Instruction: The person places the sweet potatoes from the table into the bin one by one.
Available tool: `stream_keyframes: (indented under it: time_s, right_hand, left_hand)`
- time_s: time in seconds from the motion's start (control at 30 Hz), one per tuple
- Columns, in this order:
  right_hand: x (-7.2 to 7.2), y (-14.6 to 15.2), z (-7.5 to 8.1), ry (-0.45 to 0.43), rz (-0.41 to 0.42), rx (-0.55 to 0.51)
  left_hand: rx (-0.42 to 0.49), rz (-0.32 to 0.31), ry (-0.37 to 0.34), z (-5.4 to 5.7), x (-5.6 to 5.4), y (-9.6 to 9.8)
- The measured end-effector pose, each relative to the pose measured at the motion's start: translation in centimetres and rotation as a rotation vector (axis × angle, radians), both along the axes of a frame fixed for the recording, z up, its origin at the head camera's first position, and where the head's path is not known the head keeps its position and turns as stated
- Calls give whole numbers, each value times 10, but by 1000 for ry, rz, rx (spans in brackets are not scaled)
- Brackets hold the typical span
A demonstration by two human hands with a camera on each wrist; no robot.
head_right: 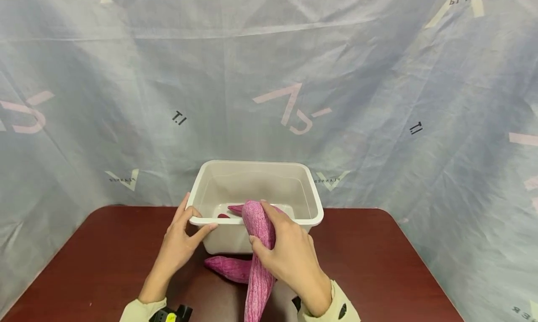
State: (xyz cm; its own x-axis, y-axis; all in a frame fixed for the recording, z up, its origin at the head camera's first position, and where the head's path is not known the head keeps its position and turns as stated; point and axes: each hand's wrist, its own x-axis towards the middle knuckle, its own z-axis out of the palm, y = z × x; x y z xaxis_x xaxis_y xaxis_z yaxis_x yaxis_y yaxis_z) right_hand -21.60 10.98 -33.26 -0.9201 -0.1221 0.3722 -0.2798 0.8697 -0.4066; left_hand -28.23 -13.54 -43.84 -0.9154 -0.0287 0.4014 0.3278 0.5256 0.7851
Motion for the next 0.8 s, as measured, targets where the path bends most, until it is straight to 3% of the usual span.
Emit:
stream_keyframes:
  time_s: [0.2,0.53,0.8]
  right_hand:
    - [-6,3,0,1,10,-22]
    - [-27,4,11,-6,73,-57]
    - [-32,6,22,2,64,-9]
  left_hand:
    - [4,18,-4,-5,4,4]
    - [-11,4,52,5,-5,0]
    - [0,13,7,-2,0,2]
